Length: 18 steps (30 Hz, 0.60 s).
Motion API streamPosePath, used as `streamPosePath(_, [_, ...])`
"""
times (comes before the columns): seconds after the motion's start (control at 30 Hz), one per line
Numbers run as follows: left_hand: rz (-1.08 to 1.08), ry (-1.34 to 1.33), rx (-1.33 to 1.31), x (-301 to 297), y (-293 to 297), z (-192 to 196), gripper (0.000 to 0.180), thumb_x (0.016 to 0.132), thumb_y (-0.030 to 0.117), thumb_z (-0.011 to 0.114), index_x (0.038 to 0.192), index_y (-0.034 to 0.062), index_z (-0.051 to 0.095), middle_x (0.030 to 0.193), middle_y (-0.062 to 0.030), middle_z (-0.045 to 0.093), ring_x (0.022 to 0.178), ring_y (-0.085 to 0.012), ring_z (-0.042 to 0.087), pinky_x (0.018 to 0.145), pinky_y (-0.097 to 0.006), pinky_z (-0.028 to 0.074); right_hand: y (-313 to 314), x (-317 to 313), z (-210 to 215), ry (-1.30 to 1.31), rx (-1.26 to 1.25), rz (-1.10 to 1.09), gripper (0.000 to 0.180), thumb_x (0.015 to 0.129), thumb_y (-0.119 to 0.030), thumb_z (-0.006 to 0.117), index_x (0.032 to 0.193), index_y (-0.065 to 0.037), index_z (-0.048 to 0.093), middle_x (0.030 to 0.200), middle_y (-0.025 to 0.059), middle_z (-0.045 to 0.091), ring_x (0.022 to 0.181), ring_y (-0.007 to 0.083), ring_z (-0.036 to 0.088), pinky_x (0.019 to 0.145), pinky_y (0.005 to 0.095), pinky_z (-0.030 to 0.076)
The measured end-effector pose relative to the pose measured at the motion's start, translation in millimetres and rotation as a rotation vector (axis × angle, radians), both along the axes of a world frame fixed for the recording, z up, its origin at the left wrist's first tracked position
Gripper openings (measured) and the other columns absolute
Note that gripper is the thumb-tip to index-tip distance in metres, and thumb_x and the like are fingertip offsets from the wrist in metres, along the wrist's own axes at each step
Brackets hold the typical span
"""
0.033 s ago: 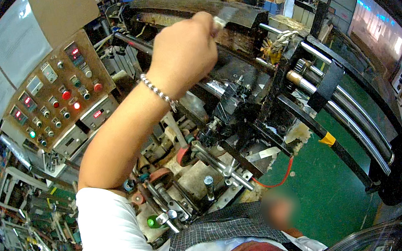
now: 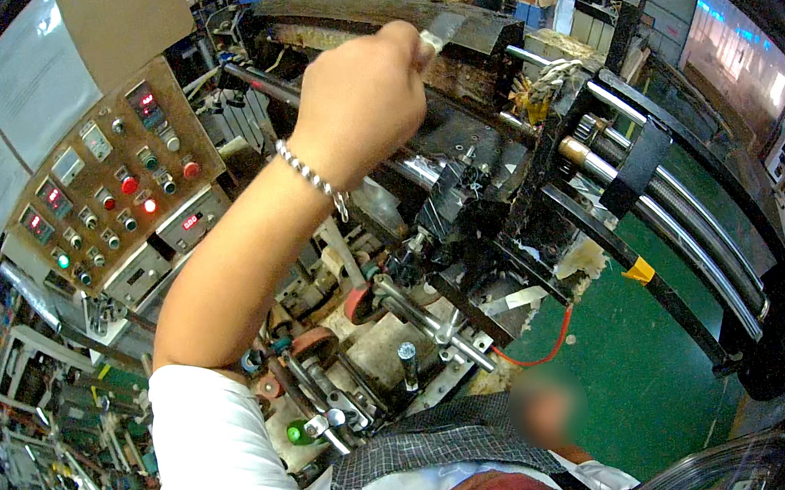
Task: The person uses a wrench to tighten bolts on a machine, then handles a roll of silver tape, peeling and applying it to a metal component of the machinery.
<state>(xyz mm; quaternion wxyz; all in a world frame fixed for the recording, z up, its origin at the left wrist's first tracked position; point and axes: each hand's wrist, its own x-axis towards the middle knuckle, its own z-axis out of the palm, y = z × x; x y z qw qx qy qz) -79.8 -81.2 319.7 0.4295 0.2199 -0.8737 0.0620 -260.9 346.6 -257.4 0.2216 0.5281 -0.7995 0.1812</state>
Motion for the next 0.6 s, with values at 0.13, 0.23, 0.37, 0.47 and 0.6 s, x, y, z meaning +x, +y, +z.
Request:
streamPosePath(0.13, [0.061,0.01,0.04,0,-9,3,0.016,0.087,0.014,0.053,0.098,0.0066,0.061,0.08,-0.0242,0.065,0.08,-0.0442,0.064,0.072,-0.054,0.051,-6,-1,6,0.196,0.038,0.007,0.012,0.091,-0.017,0.057,0.094,-0.007,0.064,0.083,0.0111,0.059,0.072,0.0251,0.058,0.061,0.0408,0.049])
streamPosePath(0.23, [-0.134,-0.064,-0.036,10,13,-2,0.016,0.087,0.014,0.055,0.099,0.0061,0.061,0.078,-0.0195,0.067,0.073,-0.0385,0.065,0.065,-0.049,0.05,-9,1,5,0.394,0.083,-0.034,0.012,0.091,-0.017,0.057,0.094,-0.007,0.064,0.083,0.0111,0.059,0.072,0.025,0.058,0.061,0.041,0.049])
streamPosePath(0.37, [-0.581,0.122,0.572,46,36,-11,0.019,0.098,0.02,0.051,0.099,0.0044,0.062,0.072,-0.0072,0.066,0.06,-0.019,0.062,0.055,-0.034,0.048,1,8,-7,-0.048,0.131,-0.174,0.012,0.088,-0.016,0.061,0.093,-0.005,0.063,0.084,0.0125,0.06,0.07,0.0263,0.058,0.06,0.0427,0.048])
streamPosePath(0.47, [-0.888,0.195,1.001,77,61,-12,0.025,0.102,0.027,0.053,0.104,0.0033,0.061,0.073,-0.0016,0.063,0.063,-0.0081,0.059,0.057,-0.022,0.047,-30,29,21,-0.278,-0.037,-0.04,0.012,0.088,-0.017,0.064,0.092,-0.006,0.062,0.078,0.0105,0.06,0.064,0.0259,0.057,0.058,0.0417,0.047])
streamPosePath(0.6, [-1.128,0.299,1.159,99,96,-37,0.031,0.1,0.024,0.056,0.122,0.0036,0.051,0.088,-0.0102,0.067,0.077,-0.0169,0.067,0.069,-0.029,0.052,-102,88,202,-0.884,0.0,0.264,0.021,0.091,-0.024,0.068,0.084,-0.005,0.062,0.075,0.0056,0.064,0.074,0.0212,0.063,0.07,0.0351,0.051])
